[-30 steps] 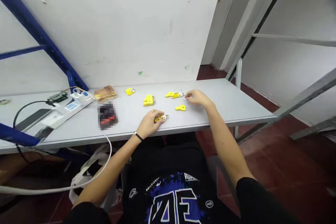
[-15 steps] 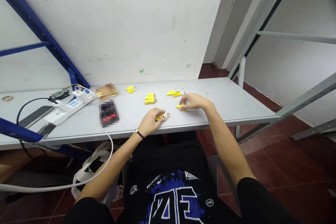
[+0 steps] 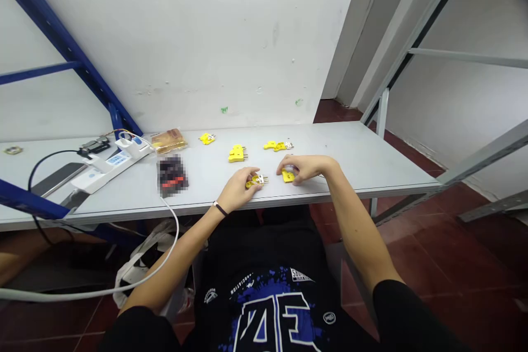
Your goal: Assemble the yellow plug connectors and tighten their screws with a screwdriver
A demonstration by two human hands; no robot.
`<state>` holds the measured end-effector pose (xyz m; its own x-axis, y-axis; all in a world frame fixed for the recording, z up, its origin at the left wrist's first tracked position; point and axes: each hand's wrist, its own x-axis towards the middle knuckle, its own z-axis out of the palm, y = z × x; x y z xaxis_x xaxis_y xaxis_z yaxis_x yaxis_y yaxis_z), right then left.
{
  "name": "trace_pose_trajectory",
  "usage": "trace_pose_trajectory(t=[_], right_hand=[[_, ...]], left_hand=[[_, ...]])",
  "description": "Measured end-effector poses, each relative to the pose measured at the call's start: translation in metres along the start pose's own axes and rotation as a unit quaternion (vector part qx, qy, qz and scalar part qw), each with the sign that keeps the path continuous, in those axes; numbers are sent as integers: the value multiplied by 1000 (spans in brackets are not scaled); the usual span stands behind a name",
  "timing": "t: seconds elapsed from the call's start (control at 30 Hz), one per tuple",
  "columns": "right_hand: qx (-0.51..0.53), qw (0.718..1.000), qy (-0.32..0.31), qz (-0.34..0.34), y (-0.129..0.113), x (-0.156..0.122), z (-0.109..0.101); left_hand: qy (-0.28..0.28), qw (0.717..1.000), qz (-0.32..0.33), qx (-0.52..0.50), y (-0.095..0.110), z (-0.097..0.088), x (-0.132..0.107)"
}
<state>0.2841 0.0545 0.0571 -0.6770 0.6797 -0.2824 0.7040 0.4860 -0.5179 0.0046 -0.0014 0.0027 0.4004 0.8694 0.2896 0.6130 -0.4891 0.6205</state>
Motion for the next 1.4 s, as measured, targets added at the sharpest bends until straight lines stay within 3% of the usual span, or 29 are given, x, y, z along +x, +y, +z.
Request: trace_pose_trajectory(t=[0.27, 0.43, 0.63, 0.9, 1.27, 1.4], right_hand=[[14, 996, 85, 13, -7, 4, 2], [61, 979, 158, -113, -29, 5, 7], [50, 956, 163, -237, -48, 27, 26], [67, 957, 140, -246, -45, 38, 36], [-2, 971, 165, -175, -40, 33, 32], [4, 971, 167, -168, -40, 35, 33]], left_hand=[[-23, 998, -13, -56, 1, -3, -2], [25, 995, -11, -101, -2, -4, -1], [31, 976, -2, -214, -11, -4, 6], [51, 984, -38, -167, -11, -2, 5], [78, 994, 3, -76, 4, -2, -3], [62, 997, 10, -45, 3, -4, -2]])
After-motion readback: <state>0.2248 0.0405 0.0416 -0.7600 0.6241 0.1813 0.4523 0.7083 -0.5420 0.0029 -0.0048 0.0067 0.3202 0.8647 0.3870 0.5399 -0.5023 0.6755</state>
